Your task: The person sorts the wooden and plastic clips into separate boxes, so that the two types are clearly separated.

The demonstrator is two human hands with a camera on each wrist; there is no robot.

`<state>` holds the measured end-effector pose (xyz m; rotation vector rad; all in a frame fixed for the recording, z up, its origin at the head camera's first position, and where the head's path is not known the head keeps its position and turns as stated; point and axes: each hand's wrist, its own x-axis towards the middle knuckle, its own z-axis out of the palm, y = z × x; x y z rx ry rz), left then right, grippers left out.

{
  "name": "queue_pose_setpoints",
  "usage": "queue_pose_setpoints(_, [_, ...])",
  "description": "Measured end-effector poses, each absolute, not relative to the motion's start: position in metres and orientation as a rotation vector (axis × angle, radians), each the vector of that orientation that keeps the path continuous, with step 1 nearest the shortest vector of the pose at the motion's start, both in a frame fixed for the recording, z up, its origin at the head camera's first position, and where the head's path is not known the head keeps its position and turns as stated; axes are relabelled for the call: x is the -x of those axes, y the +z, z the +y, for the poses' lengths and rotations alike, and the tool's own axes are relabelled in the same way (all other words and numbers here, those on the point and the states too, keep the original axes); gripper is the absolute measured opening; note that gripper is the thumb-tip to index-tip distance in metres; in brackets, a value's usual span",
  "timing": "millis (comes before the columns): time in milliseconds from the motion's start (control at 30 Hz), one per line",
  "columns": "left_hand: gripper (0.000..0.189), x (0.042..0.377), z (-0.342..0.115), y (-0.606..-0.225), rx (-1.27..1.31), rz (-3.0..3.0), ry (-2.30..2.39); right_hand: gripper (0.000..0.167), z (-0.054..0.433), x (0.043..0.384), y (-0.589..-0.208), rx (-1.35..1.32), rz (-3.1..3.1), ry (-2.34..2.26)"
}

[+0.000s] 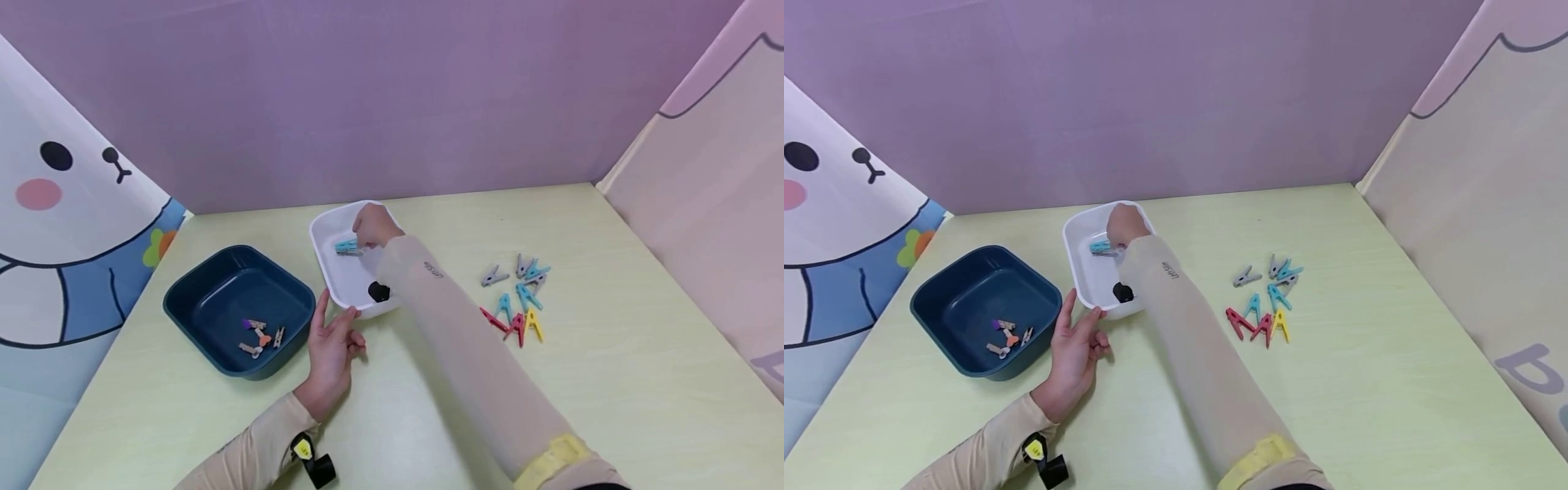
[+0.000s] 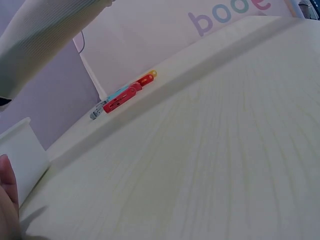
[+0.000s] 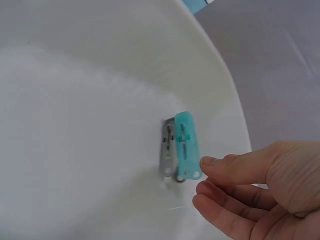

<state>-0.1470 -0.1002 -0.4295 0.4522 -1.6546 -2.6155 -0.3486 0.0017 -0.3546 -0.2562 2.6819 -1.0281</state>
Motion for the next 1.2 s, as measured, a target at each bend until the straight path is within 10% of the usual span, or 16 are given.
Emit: queue_pose_setpoints(1200, [0.067, 0.147, -0.100, -0.431, -0.420, -1.655, -2.597, 0.035, 0.129, 0.311, -0.298, 0.538, 2.724, -1.073])
